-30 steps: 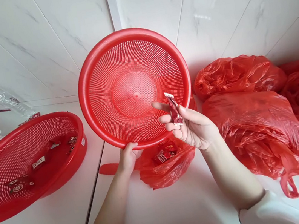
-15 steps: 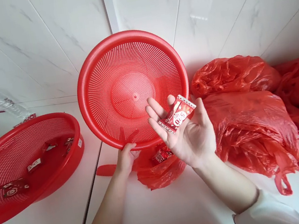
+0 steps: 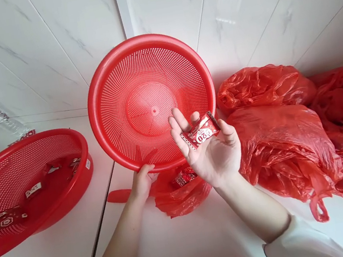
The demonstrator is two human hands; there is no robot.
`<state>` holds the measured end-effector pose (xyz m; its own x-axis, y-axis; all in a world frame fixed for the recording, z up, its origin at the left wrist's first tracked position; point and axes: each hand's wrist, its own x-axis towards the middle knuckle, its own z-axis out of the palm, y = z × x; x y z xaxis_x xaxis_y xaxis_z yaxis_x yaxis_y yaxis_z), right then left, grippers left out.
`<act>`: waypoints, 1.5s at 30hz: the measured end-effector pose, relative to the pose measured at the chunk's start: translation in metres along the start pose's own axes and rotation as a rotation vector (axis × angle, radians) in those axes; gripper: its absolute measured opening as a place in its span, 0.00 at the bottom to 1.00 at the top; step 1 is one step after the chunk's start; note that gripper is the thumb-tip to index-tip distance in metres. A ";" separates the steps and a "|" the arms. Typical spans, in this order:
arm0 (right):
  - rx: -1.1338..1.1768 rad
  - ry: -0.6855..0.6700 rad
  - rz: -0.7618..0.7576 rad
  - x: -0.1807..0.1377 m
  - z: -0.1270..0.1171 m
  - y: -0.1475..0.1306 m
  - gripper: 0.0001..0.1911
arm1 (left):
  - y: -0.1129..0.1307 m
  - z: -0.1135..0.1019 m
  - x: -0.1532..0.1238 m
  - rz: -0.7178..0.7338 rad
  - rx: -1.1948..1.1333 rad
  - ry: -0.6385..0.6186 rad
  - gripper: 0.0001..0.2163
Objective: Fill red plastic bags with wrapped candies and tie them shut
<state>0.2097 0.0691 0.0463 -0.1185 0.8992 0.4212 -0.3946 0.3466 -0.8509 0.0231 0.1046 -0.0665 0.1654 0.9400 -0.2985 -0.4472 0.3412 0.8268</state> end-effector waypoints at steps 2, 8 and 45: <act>-0.045 -0.012 -0.007 0.000 -0.001 0.002 0.30 | 0.000 0.000 0.000 0.000 0.005 -0.008 0.15; -0.069 -0.087 0.110 0.004 -0.020 0.000 0.19 | 0.003 0.006 -0.001 0.075 -0.040 -0.020 0.15; -1.267 0.402 -0.147 0.019 -0.079 -0.005 0.14 | 0.069 -0.042 -0.020 0.721 0.751 0.829 0.45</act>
<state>0.2814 0.1059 0.0337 0.2131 0.7718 0.5990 0.7577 0.2565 -0.6001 -0.0484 0.1097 -0.0234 -0.6029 0.7238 0.3355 0.4265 -0.0630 0.9023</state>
